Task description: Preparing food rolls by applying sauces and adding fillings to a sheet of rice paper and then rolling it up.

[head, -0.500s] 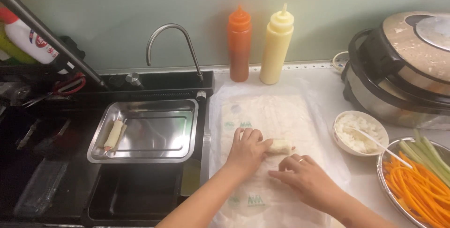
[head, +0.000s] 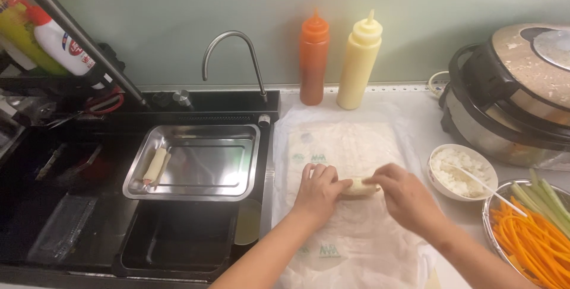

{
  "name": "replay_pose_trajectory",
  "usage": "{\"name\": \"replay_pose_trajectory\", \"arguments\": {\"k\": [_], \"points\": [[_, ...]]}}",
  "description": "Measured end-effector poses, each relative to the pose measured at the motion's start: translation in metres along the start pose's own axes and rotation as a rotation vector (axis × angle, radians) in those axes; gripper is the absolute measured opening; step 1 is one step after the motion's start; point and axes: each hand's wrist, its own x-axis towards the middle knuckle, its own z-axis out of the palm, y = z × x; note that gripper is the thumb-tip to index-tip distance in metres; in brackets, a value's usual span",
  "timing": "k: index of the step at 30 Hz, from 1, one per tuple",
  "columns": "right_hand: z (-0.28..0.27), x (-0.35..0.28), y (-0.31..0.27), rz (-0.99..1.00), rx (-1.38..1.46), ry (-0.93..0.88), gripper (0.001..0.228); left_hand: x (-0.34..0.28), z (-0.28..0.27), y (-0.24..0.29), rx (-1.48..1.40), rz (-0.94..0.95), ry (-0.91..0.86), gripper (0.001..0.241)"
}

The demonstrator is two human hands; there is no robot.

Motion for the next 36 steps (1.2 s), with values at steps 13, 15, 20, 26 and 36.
{"name": "replay_pose_trajectory", "arguments": {"k": [13,15,20,26,36], "points": [[-0.024,0.05,0.046,-0.45,-0.307,-0.26,0.059,0.007,-0.001,-0.001,0.016,-0.033,-0.062,0.033],[-0.025,0.055,0.051,-0.456,-0.307,-0.258,0.051,0.007,-0.002,-0.001,-0.006,-0.055,-0.06,0.033],[-0.025,0.07,0.026,-0.383,-0.226,-0.238,0.049,0.004,-0.006,0.0,-0.09,-0.138,-0.032,0.04],[-0.008,0.081,0.009,-0.459,-0.123,-0.323,0.064,-0.003,0.001,-0.001,-0.216,-0.296,-0.026,0.054],[-0.042,0.031,0.008,-0.314,-0.01,-0.202,0.038,0.004,-0.01,0.004,-0.118,-0.223,-0.085,0.038]]}}
